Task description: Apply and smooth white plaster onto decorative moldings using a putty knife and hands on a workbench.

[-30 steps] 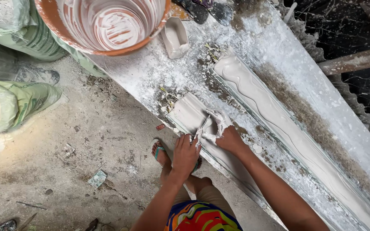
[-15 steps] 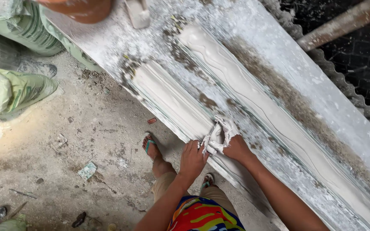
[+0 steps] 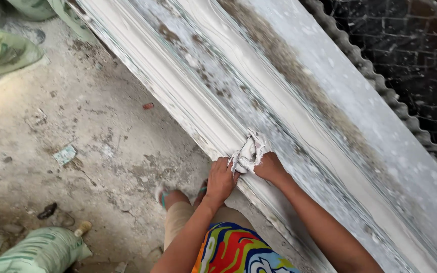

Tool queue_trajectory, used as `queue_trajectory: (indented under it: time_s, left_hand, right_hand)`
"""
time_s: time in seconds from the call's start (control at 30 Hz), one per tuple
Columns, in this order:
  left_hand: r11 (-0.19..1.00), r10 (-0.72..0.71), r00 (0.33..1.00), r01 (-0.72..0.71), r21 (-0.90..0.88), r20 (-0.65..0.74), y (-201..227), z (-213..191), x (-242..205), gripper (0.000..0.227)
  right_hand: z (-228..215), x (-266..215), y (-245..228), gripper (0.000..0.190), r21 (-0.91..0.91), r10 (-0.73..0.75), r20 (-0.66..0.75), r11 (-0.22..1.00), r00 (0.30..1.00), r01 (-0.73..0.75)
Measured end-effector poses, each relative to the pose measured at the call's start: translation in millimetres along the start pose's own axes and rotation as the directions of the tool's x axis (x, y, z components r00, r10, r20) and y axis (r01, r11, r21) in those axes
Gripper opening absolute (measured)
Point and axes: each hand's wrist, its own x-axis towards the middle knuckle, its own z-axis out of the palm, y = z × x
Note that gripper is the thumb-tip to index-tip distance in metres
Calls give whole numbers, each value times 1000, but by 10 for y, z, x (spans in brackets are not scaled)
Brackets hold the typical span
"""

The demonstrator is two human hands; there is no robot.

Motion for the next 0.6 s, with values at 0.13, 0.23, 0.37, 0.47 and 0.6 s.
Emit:
queue_trajectory:
  time_s: [0.13,0.23,0.37,0.47,0.6]
  left_hand:
    - [1000,18,1000,-18,9,3,561,384,-442,47]
    - [998,45,999,-46,33,12,970,670,-794,52]
    - [997,75,997,-75,14,25,1605,1155,-1357,55]
    - [996,86,996,-86,-11,-3,2128,1584,-1827,51]
    - [999,45,999,-45,3,-23,2859,2288,-2500,44]
  right_hand:
    - [324,-621,806,25,21,-91,-33,996,995,92]
    - [371,-1173,1077,25,-69,-86,-44,994,995,83]
    - [576,-1961,1766,64,90,-62,-212,992,975,83]
    - [704,-2592,2296,60,6,-139,-230,990,963,144]
    - [355,-3508,2279,78,168,84,-167,984,982,-56]
